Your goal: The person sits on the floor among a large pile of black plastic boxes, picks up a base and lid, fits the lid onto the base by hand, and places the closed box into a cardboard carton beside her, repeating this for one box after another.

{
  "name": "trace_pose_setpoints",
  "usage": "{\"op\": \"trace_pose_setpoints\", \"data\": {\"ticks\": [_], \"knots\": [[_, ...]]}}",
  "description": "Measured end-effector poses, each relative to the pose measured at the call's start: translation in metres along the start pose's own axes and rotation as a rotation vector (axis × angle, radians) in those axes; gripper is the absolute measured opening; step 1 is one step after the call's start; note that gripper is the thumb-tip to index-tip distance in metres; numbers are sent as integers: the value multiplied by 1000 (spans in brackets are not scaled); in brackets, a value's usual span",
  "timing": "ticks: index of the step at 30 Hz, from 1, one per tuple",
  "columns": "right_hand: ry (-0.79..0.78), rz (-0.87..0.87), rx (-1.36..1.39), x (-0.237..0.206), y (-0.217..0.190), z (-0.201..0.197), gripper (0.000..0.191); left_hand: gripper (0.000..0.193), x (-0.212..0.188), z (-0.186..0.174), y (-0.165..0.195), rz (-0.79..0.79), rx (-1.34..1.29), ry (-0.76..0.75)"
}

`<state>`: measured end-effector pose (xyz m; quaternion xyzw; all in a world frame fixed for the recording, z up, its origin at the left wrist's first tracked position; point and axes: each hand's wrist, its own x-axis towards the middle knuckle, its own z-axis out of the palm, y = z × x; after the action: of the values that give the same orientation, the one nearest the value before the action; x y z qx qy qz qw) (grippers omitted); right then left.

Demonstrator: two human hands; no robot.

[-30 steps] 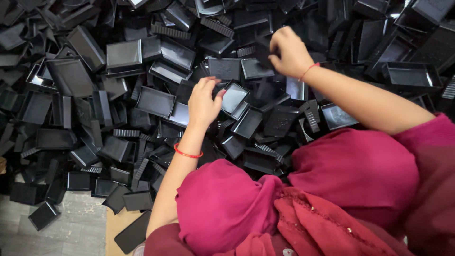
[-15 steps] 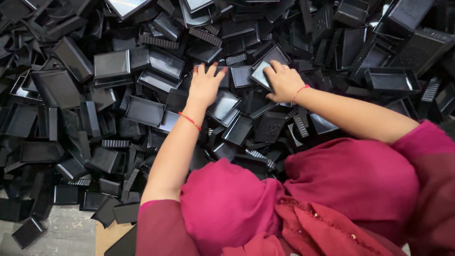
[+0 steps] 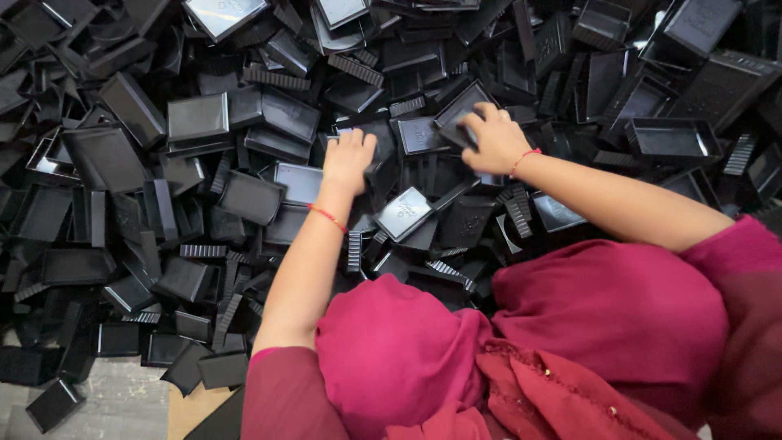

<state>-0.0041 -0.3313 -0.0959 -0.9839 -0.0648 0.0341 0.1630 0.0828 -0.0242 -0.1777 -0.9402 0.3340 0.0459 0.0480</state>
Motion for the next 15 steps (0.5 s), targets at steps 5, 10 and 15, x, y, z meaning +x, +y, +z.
{"op": "trace_pose_setpoints", "data": {"ticks": [5,10,15], "knots": [[269,-122,270,17,-20,-31,56,106,-16,-73,-27,-166,-1106,667],[149,-277,735,10,-88,-112,52,91,-47,-164,-12,-271,-1936,360],[136,-707,752,-32,-160,-174,47,87,-87,-218,32,-95,-2152,344]]}}
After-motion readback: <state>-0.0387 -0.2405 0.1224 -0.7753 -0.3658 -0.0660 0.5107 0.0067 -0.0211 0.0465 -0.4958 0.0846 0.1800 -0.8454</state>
